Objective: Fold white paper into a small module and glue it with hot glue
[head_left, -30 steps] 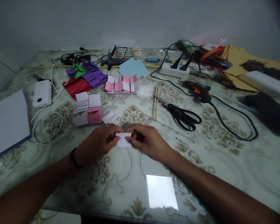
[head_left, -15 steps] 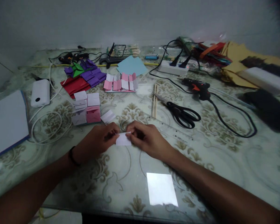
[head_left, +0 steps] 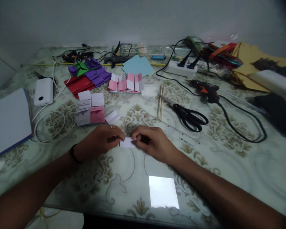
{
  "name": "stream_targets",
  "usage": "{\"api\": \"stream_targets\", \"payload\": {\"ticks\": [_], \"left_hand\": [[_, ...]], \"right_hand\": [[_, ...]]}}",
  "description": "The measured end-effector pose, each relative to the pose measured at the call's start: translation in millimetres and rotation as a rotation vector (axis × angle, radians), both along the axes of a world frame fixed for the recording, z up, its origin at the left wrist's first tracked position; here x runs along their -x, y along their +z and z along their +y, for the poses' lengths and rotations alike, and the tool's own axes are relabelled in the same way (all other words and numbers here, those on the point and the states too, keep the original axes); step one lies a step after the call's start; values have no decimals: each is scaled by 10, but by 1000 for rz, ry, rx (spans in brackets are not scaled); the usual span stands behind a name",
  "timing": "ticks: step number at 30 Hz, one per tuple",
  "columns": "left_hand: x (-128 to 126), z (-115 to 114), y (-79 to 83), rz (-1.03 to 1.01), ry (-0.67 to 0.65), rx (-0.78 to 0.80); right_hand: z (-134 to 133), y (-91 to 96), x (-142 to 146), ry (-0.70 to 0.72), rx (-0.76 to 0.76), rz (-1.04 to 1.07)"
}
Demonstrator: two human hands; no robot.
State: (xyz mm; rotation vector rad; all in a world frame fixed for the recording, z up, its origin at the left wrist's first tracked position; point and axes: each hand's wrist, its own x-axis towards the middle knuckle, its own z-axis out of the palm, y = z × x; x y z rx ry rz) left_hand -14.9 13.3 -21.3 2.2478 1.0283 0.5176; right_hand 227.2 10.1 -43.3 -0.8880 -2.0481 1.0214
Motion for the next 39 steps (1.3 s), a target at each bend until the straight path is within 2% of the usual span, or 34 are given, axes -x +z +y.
{"api": "stream_targets", "payload": {"ticks": [3,8,20,33,39], "left_hand": [[-13,-4,48,-75,-78,41],[-44,-43,105,-39,-80,53],[-46,-53,-7,16,2,43],[-97,-72,30,-9,63,39],[-81,-49,-26,-19,79,48]], "right_hand": [[5,5,-11,39,-20,-17],[-4,33,-41,89,-47,-43],[-32,30,-21,39,-40,-68],[-19,26,-13,4,-47,-66],[-11,33,-2,-30,-36,-61]]}}
